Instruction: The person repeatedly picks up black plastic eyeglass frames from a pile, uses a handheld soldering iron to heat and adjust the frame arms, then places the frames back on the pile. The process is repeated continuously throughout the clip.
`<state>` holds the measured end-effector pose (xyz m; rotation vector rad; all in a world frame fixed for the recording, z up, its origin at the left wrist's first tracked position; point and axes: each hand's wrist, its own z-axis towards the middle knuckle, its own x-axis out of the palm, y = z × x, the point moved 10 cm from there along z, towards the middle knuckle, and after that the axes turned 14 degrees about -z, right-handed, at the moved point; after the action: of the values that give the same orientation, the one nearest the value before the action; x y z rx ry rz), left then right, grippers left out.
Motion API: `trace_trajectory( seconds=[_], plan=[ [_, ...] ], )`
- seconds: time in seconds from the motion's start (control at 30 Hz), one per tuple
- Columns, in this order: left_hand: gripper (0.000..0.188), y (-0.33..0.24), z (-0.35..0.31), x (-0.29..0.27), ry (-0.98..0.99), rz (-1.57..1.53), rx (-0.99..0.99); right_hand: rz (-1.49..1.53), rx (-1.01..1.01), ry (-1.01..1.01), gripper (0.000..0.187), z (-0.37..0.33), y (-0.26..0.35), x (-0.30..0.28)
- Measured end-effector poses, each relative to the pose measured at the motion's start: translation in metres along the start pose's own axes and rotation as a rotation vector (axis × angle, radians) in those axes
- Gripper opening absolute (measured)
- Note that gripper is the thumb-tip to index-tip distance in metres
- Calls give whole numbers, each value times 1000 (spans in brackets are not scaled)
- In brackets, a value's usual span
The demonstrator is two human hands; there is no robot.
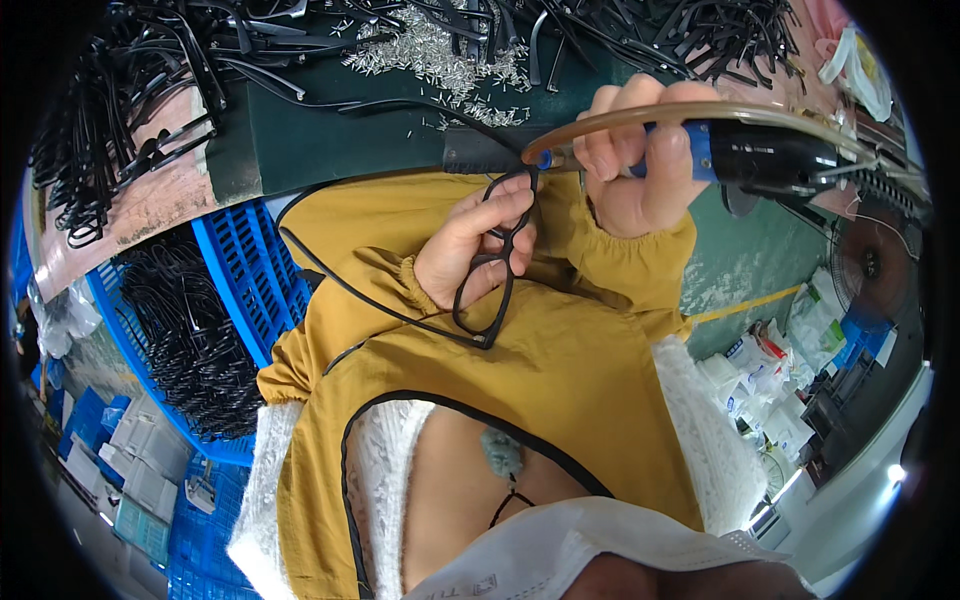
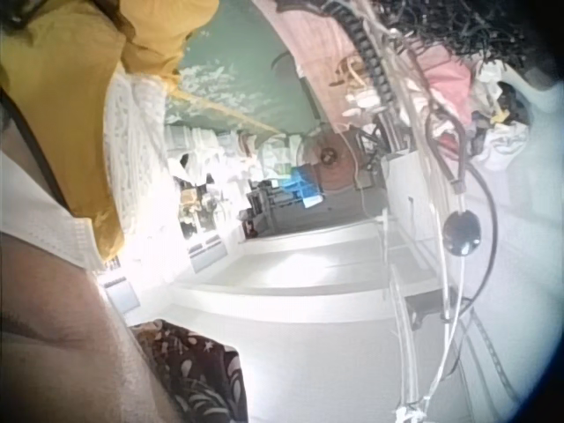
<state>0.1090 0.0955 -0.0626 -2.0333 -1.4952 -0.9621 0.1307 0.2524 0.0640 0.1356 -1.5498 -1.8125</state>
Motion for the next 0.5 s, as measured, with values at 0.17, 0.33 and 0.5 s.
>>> trace_trajectory(
  seconds=[0.17,0.33,0.5],
  plan=[
    [37,0,4,9,137,-12,-42,42,56,-4,22,6,-12,-3],
    [34,1,2,-4,-56,55,-41,177,95,56,18,18,-18,-12],
    [48,-32,-16,21,143,-8,55,7,-40,-191,18,29,-18,-54]
  ],
)
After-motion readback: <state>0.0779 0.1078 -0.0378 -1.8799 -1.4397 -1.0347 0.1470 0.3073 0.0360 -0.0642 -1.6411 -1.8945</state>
